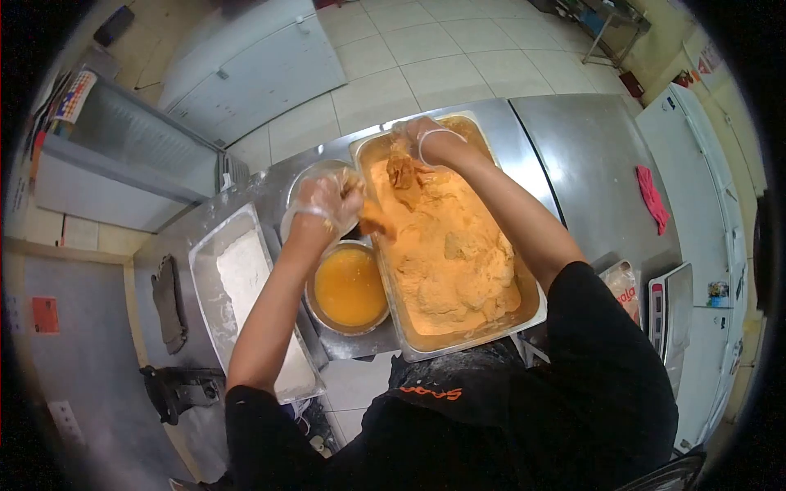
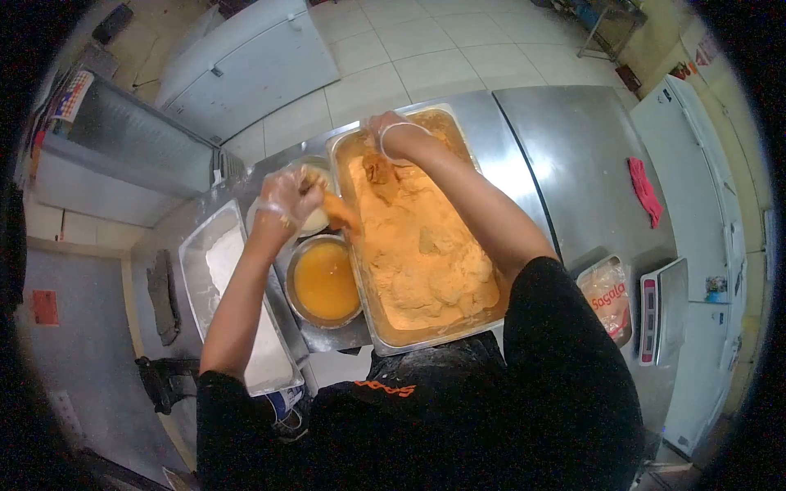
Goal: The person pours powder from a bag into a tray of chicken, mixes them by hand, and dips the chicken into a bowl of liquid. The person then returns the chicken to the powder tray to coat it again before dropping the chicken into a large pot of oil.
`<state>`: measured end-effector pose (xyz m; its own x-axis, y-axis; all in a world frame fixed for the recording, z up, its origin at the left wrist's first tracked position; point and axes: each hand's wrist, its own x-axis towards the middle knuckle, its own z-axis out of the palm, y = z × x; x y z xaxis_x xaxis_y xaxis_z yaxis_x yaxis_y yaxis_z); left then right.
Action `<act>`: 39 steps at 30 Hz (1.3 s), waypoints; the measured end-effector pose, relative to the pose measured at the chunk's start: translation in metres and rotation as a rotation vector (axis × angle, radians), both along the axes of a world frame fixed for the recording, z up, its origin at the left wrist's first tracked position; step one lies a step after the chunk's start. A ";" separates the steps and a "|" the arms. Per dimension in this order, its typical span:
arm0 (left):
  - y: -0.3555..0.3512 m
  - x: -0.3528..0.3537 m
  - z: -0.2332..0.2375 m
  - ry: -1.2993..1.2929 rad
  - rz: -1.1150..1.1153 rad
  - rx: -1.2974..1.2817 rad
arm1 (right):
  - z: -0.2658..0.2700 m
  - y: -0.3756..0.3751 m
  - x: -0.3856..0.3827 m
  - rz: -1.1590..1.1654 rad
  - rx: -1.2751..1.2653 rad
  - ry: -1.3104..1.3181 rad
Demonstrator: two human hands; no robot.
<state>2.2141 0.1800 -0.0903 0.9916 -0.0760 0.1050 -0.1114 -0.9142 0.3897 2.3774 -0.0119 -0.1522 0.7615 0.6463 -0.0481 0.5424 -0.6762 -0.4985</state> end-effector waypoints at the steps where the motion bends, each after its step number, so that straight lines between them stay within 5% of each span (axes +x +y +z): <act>1: -0.004 0.013 -0.014 0.039 0.041 -0.065 | -0.011 -0.014 0.006 -0.036 -0.047 0.001; 4: -0.009 0.030 -0.085 0.146 0.037 0.006 | -0.066 -0.056 0.025 -0.051 -0.445 0.161; 8: -0.071 0.021 -0.159 0.646 -0.074 0.114 | -0.123 -0.119 -0.029 0.032 -0.553 0.305; 10: -0.103 0.009 -0.188 0.745 -0.117 0.100 | -0.157 -0.127 -0.078 -0.051 -0.417 -0.015; 13: -0.130 0.004 -0.217 0.772 -0.061 0.049 | -0.190 -0.122 -0.083 -0.025 -0.390 0.334; 15: -0.119 0.011 -0.237 0.756 -0.222 -0.094 | -0.184 -0.118 -0.077 0.145 -0.481 0.555; 19: -0.123 0.020 -0.179 0.947 -0.416 -0.026 | -0.134 -0.127 -0.073 0.245 -0.558 0.855; 22: -0.117 0.020 -0.177 1.025 -0.294 0.230 | -0.145 -0.163 -0.074 0.363 -0.293 0.518; 24: -0.112 0.011 -0.219 0.892 -0.305 0.266 | -0.157 -0.173 -0.086 0.517 -0.168 0.306; 28: -0.121 -0.015 -0.229 0.327 -0.317 0.198 | -0.106 -0.128 -0.128 0.294 -0.415 0.478; 29: -0.119 -0.011 -0.232 0.433 -0.320 0.178 | -0.118 -0.121 -0.129 0.169 -0.379 0.570; 32: -0.110 0.011 -0.235 0.682 -0.343 0.184 | -0.117 -0.123 -0.122 0.295 -0.262 0.576; 35: -0.105 0.021 -0.211 0.793 -0.349 0.342 | -0.115 -0.124 -0.088 0.445 -0.401 0.587; 37: -0.106 0.020 -0.176 0.844 -0.237 0.442 | -0.116 -0.118 -0.066 0.155 -0.449 0.545; 39: -0.114 0.013 -0.197 0.699 -0.229 0.669 | -0.112 -0.107 -0.067 0.106 -0.685 0.248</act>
